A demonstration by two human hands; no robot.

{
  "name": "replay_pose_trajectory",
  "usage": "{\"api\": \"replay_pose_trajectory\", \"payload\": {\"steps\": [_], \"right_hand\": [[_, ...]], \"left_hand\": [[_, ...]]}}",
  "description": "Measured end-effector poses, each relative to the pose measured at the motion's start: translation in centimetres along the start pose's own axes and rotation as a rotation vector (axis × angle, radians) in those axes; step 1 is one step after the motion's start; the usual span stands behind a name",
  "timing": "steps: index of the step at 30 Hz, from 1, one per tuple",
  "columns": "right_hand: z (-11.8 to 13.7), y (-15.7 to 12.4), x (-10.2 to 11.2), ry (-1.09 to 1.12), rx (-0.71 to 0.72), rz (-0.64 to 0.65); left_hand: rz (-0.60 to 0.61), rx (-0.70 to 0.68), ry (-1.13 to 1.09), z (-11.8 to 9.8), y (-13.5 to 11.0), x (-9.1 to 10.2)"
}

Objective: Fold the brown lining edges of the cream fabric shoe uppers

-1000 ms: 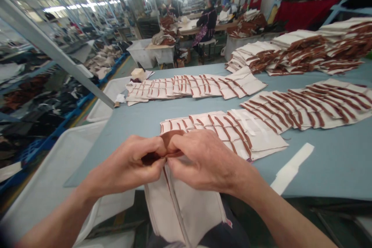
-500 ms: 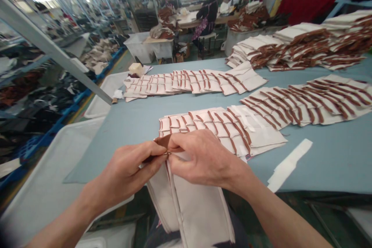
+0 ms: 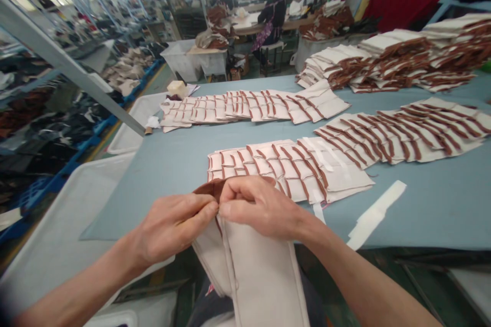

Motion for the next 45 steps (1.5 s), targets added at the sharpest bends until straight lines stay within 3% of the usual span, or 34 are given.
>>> {"api": "replay_pose_trajectory", "payload": {"steps": [5, 7, 12, 16, 19, 22, 27, 34, 39, 45], "right_hand": [[-0.3, -0.2, 0.5, -0.159, -0.082, -0.08], [0.7, -0.5, 0.5, -0.284, -0.01, -0.111], [3.5, -1.4, -0.2, -0.51, 0.271, -0.146], [3.7, -1.5, -0.2, -0.583, 0.296, -0.171], [3.6, -1.7, -0.4, -0.614, 0.312, -0.176], [3.2, -1.8, -0.4, -0.59, 0.323, -0.168], [3.3, -2.2, -0.2, -0.528, 0.388, -0.186], [2.1, -1.8, -0.3, -0.073, 0.318, -0.102], [1.7, -1.8, 0.3, -0.115, 0.294, -0.146], [2.2, -1.9, 0.1, -0.333, 0.288, -0.167]], "left_hand": [[-0.13, -0.199, 0.021, -1.3, -0.5, 0.3], [-0.144, -0.172, -0.079, -1.1, -0.6, 0.6], [0.038, 0.109, -0.367, 0.5, -0.2, 0.2], [0.196, 0.138, -0.495, 0.5, 0.2, -0.3], [0.228, 0.105, -0.484, 0.5, 0.4, -0.4], [0.242, 0.109, -0.502, 0.8, 0.8, -0.4], [0.319, 0.195, -0.73, 1.2, 1.8, -1.3], [0.164, 0.285, -1.235, 0.8, 0.6, -3.2], [0.246, 0.292, -1.209, 1.1, 0.5, -3.8], [0.326, 0.221, -0.948, 1.0, 1.9, -1.8]]}}
Point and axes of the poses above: each hand's wrist, its own y-axis towards the middle knuckle, its own x-axis out of the back of the hand, z = x × y, the point moved 9 cm from there along y, towards the middle knuckle, and after that the axes turned 6 degrees about z, right-handed, at the moved point
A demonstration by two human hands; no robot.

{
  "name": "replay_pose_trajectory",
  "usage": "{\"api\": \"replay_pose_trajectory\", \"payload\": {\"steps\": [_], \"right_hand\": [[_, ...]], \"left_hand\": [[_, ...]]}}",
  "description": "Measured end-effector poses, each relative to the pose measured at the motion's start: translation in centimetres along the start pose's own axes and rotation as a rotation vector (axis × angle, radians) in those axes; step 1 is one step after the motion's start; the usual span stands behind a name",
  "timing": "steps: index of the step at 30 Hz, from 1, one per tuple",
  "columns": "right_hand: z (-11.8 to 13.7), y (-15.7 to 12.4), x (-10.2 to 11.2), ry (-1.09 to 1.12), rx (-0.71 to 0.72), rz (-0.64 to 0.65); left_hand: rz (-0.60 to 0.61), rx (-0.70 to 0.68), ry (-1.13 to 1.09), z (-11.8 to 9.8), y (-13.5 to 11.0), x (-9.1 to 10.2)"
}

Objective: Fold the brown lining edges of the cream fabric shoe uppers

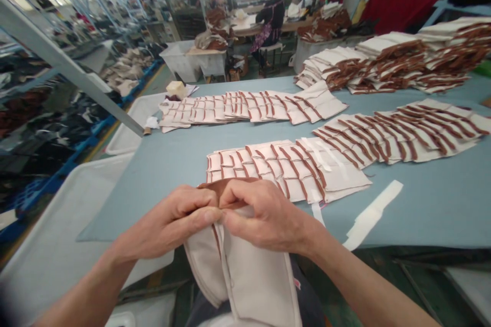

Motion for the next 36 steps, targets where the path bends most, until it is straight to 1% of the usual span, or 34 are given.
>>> {"api": "replay_pose_trajectory", "payload": {"steps": [3, 5, 8, 12, 14, 16, 18, 20, 22, 25, 28, 30, 33, 36], "right_hand": [[0.9, 0.0, 0.1, -0.027, 0.021, 0.045], [0.8, 0.0, 0.5, -0.049, -0.003, 0.093], [-1.0, -0.2, 1.9, -0.058, -0.071, 0.111], [-4.3, -1.1, 3.5, 0.044, -0.15, 0.081], [-4.7, -1.7, 3.9, 0.083, -0.16, 0.07], [-4.0, -2.1, 4.0, 0.112, -0.139, 0.054], [-2.6, -2.2, 4.1, 0.107, -0.094, 0.037], [-1.0, -2.0, 4.0, 0.074, -0.042, 0.03], [0.2, -1.5, 3.7, 0.053, -0.009, 0.032], [1.3, -0.7, 3.1, 0.016, 0.013, 0.032], [2.3, 0.2, 2.6, -0.016, 0.031, 0.043], [2.8, 0.7, 2.5, -0.006, 0.044, 0.048], [2.8, 1.3, 2.7, -0.034, 0.041, 0.036], [2.1, 1.5, 3.1, -0.093, 0.043, 0.019]], "left_hand": [[0.01, -0.014, 0.055, -0.7, -0.1, -0.4], [-0.028, -0.022, 0.1, -0.9, -0.2, -0.5], [-0.134, -0.049, 0.243, -1.3, -0.8, -0.1], [-0.2, -0.116, 0.392, -2.1, -2.0, 0.0], [-0.222, -0.089, 0.448, -1.6, -2.7, 0.3], [-0.211, -0.005, 0.484, -0.2, -3.1, 0.5], [-0.184, 0.087, 0.49, 1.5, -3.4, 0.8], [-0.159, 0.121, 0.458, 2.5, -3.4, 1.2], [-0.119, 0.116, 0.379, 2.8, -3.2, 1.3], [-0.085, 0.039, 0.256, 1.5, -2.3, 1.2], [-0.104, -0.069, 0.227, -0.8, -1.3, 1.1], [-0.111, -0.111, 0.209, -1.8, -0.6, 1.0], [-0.138, -0.142, 0.161, -2.6, 0.2, 1.0], [-0.18, -0.131, 0.142, -2.2, 0.9, 1.1]]}}
Point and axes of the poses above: each hand's wrist, its own y-axis towards the middle knuckle, its own x-axis out of the back of the hand, z = x × y, the point moved 9 cm from there along y, towards the middle knuckle, and after that the axes turned 6 degrees about z, right-handed, at the moved point
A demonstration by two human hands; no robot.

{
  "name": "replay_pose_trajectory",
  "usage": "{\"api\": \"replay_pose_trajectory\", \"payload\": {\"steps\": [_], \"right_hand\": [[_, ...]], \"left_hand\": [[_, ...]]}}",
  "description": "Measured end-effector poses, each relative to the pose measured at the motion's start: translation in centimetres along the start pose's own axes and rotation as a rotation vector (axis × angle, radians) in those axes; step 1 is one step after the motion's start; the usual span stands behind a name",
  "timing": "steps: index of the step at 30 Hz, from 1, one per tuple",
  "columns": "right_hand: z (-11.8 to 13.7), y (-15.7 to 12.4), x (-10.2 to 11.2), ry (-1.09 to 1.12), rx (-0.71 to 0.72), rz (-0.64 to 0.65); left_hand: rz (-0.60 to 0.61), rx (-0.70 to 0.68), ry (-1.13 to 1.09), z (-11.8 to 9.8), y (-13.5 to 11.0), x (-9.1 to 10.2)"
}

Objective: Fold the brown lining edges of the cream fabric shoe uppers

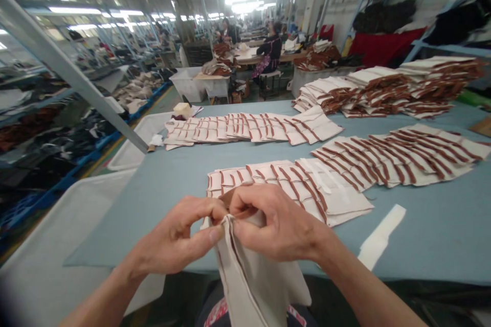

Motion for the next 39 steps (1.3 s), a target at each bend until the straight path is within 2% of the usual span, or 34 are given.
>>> {"api": "replay_pose_trajectory", "payload": {"steps": [5, 13, 21, 27, 32, 39], "right_hand": [[-1.3, -0.5, -0.1, 0.035, -0.051, 0.019], [-1.1, -1.1, -1.2, 0.141, -0.102, 0.031], [-2.0, -1.2, -2.0, 0.253, -0.079, 0.095], [-2.2, -1.2, -2.3, 0.281, -0.08, 0.118], [-2.1, -1.3, -1.8, 0.191, -0.129, 0.07], [-1.7, -1.3, -1.5, 0.05, -0.123, 0.032]], "left_hand": [[-0.008, 0.021, -0.086, 1.2, 0.6, -1.1], [-0.04, 0.088, -0.344, 2.7, -0.7, -2.4], [-0.051, 0.106, -0.464, 3.2, -0.7, -2.8], [-0.075, 0.168, -0.544, 4.0, -0.8, -2.9], [-0.065, 0.175, -0.515, 4.0, -0.7, -2.9], [-0.042, 0.2, -0.376, 3.4, 0.1, -2.0]]}}
Point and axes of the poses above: each hand's wrist, its own y-axis towards the middle knuckle, its own x-axis out of the back of the hand, z = x × y, the point moved 9 cm from there along y, towards the middle knuckle, and after that the axes turned 6 degrees about z, right-handed, at the moved point
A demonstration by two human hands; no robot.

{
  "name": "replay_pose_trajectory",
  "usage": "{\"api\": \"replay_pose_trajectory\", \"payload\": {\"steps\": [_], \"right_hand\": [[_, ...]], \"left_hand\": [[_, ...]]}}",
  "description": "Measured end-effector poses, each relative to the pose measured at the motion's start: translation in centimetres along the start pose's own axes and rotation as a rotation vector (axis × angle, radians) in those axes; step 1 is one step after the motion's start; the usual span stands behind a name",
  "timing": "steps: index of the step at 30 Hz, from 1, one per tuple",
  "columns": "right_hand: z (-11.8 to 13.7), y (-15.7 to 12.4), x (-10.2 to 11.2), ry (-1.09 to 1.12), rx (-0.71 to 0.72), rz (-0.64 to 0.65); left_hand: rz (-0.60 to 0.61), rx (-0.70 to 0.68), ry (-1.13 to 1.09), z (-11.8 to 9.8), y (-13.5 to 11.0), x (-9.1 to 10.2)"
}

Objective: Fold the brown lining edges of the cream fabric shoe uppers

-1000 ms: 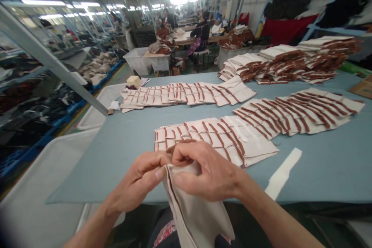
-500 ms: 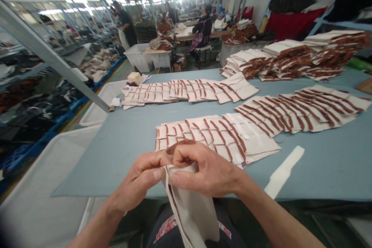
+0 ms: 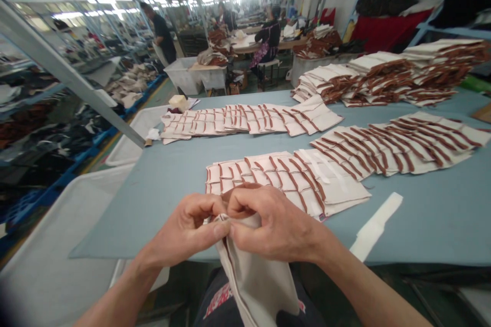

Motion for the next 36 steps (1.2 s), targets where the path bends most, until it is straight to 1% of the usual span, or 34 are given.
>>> {"api": "replay_pose_trajectory", "payload": {"steps": [4, 8, 14, 19, 23, 26, 31, 33, 36], "right_hand": [[-0.9, 0.1, -0.2, 0.016, -0.042, 0.027], [-1.5, 0.2, -0.2, 0.056, -0.059, 0.047], [-1.0, 0.5, -0.1, 0.021, -0.03, 0.073], [-0.8, 0.7, 0.0, -0.047, -0.027, 0.051], [-0.7, 0.8, 0.0, -0.075, -0.029, 0.042], [-1.0, 0.9, 0.1, -0.075, -0.037, 0.057], [-1.7, 1.3, -0.1, 0.011, -0.038, 0.13], [-1.5, 1.4, 0.0, 0.022, -0.022, 0.137], [-0.9, 1.6, 0.4, 0.008, 0.007, 0.11]], "left_hand": [[0.008, -0.013, 0.039, -0.4, 0.0, 0.1], [0.008, 0.01, 0.058, -0.2, -0.1, 0.1], [0.039, 0.102, 0.034, -0.3, 0.1, 0.2], [0.033, 0.089, 0.152, -1.4, 0.1, 0.6], [0.024, 0.113, 0.213, -1.6, 0.1, 0.7], [0.069, 0.13, 0.221, -1.4, 0.3, 0.6], [0.193, 0.118, 0.243, -1.0, 0.4, 0.3], [0.169, 0.082, 0.307, -1.2, 0.5, 0.6], [0.018, -0.01, 0.414, -2.3, 0.4, 1.4]]}}
Point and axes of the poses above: each hand's wrist, its own y-axis towards the middle knuckle, its own x-axis out of the back of the hand, z = x × y, the point moved 9 cm from there along y, towards the middle knuckle, and after that the axes turned 6 degrees about z, right-handed, at the moved point
